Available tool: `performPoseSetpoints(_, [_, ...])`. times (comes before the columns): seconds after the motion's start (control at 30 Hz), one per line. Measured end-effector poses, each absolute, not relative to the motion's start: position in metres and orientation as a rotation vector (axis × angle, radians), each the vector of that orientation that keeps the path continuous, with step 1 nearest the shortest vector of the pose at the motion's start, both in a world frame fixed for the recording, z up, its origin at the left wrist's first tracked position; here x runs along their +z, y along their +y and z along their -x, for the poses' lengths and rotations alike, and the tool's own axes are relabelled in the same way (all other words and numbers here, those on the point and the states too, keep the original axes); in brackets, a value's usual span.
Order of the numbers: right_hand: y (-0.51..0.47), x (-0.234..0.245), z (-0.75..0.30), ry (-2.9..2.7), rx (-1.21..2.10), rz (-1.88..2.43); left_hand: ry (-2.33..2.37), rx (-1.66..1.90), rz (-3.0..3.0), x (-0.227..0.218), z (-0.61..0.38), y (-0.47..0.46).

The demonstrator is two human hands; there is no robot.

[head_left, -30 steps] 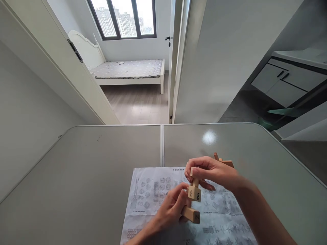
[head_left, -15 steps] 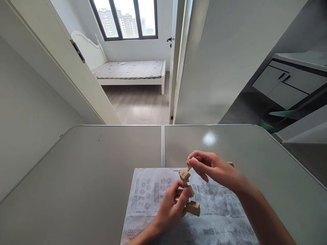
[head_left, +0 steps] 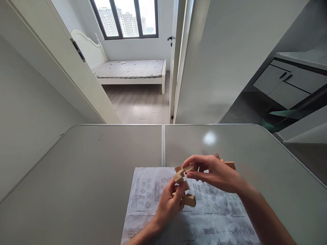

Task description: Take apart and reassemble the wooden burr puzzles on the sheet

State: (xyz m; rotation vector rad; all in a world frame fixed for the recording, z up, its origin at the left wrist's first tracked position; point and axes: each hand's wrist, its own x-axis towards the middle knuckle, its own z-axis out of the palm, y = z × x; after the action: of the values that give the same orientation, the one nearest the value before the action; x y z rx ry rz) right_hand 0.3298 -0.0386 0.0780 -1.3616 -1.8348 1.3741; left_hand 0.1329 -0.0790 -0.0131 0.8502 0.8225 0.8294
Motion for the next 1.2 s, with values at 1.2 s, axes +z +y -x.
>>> performPoseSetpoints(1.2, [-0.043,0.070,-0.322,-1.961,1.092,1.254,0.835,0.843,-0.795,-0.012,-0.131,-0.078])
